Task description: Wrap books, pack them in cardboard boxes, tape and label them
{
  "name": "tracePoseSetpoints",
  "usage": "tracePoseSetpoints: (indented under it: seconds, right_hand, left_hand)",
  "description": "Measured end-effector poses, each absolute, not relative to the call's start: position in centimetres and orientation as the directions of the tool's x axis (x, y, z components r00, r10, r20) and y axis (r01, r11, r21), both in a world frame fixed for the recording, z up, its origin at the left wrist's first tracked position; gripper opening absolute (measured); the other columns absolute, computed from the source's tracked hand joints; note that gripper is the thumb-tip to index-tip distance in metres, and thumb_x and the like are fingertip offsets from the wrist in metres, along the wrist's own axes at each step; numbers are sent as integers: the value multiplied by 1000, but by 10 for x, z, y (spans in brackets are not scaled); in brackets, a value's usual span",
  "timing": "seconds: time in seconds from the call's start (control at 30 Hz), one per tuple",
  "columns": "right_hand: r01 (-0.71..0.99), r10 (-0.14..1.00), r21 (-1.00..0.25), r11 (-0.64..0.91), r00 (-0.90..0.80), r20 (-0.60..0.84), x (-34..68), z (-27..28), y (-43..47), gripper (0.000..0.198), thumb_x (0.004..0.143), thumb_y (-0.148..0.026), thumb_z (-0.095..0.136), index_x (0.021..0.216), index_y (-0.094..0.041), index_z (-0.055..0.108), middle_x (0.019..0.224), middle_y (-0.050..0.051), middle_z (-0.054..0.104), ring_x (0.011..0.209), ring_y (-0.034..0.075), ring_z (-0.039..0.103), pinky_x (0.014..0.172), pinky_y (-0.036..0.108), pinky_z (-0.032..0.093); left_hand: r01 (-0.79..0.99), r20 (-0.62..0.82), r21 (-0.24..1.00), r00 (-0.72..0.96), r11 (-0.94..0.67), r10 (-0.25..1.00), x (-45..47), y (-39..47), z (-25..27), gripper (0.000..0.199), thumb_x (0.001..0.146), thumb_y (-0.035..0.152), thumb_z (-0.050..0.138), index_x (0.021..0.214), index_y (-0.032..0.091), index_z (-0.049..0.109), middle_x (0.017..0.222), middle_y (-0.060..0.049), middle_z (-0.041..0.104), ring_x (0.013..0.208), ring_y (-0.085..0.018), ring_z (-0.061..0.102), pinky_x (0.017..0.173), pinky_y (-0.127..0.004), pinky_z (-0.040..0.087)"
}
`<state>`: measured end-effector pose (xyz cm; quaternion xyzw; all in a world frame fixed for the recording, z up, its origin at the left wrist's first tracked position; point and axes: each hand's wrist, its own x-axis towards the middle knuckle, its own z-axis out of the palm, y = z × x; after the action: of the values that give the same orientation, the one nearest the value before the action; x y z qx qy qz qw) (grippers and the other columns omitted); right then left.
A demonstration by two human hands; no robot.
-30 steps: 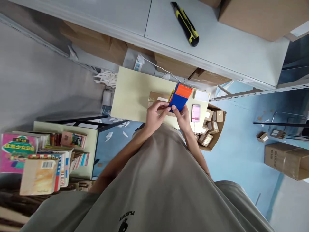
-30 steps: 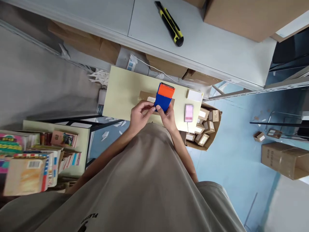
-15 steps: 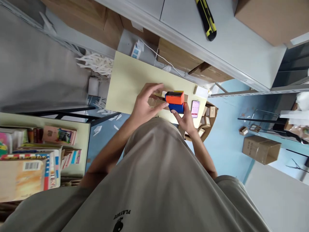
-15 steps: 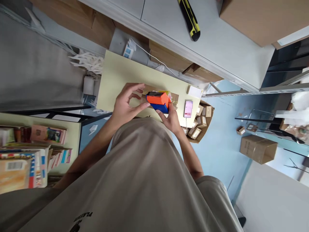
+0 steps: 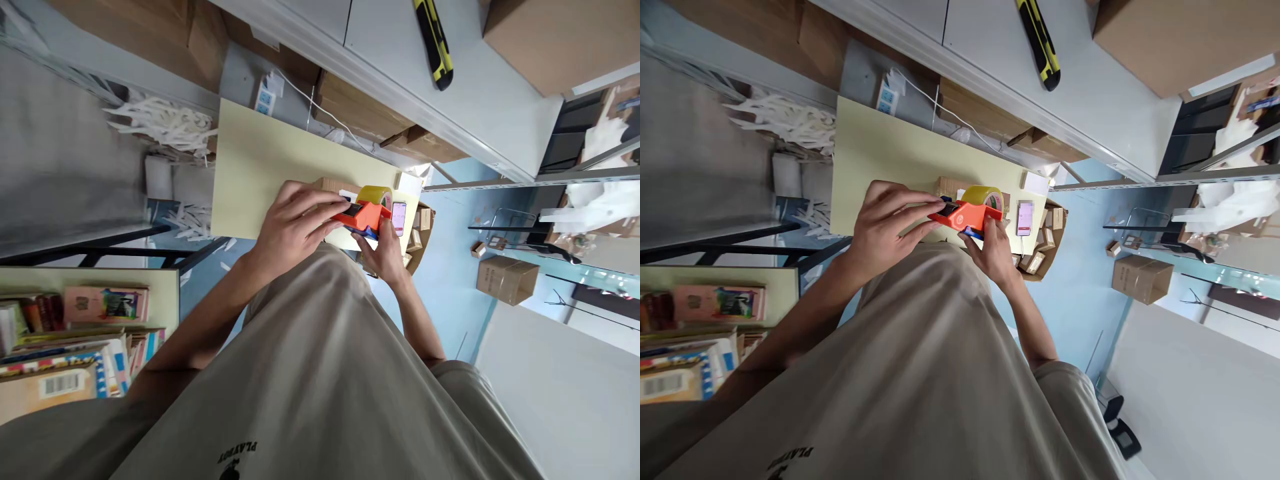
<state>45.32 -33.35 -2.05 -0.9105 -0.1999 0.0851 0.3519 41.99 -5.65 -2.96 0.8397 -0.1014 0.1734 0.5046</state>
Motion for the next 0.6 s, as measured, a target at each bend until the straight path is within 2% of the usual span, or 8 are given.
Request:
tracePoseSetpoints:
  seconds: [0.1,0.27,0.43,0.6]
  right_hand:
    - [316,411,-644,-696,912,2,448,-23,-328,60,110,-80,67,146,-32,60,123,14,74,116,39,77,101,68,73]
    - [251,405,-651,-716,910,-95,440,-25,-320,62,110,-79,68,147,-31,59,126,16,74,119,42,77,105,77,70]
    - [244,402,-631,-737,908,-119,436,-19,-308,57,111,-76,70,145,-32,58,126,14,75,117,41,78,102,73,73]
    - [249,406,-613,-750,905,-130,439,-15,-298,57,112,-77,68,143,-31,58,127,15,75,119,41,77,102,72,73]
  left_hand:
    - [-343,383,826,924,-447,0,421,-48,-35,34,120,54,65,147,40,80,136,-6,84,118,-30,75,120,-60,57]
    - [-325,347,848,937,-419,-24,424,-33,-43,37,120,59,62,142,37,83,132,-6,85,118,-30,74,116,-59,58]
    - [-290,305,878,952,-381,-22,423,-23,-42,39,117,64,66,136,36,84,128,-7,85,115,-31,75,115,-59,59]
    - [-274,319,869,947,-412,43,415,-19,-41,36,118,55,70,147,37,79,136,-8,82,118,-31,75,114,-57,60]
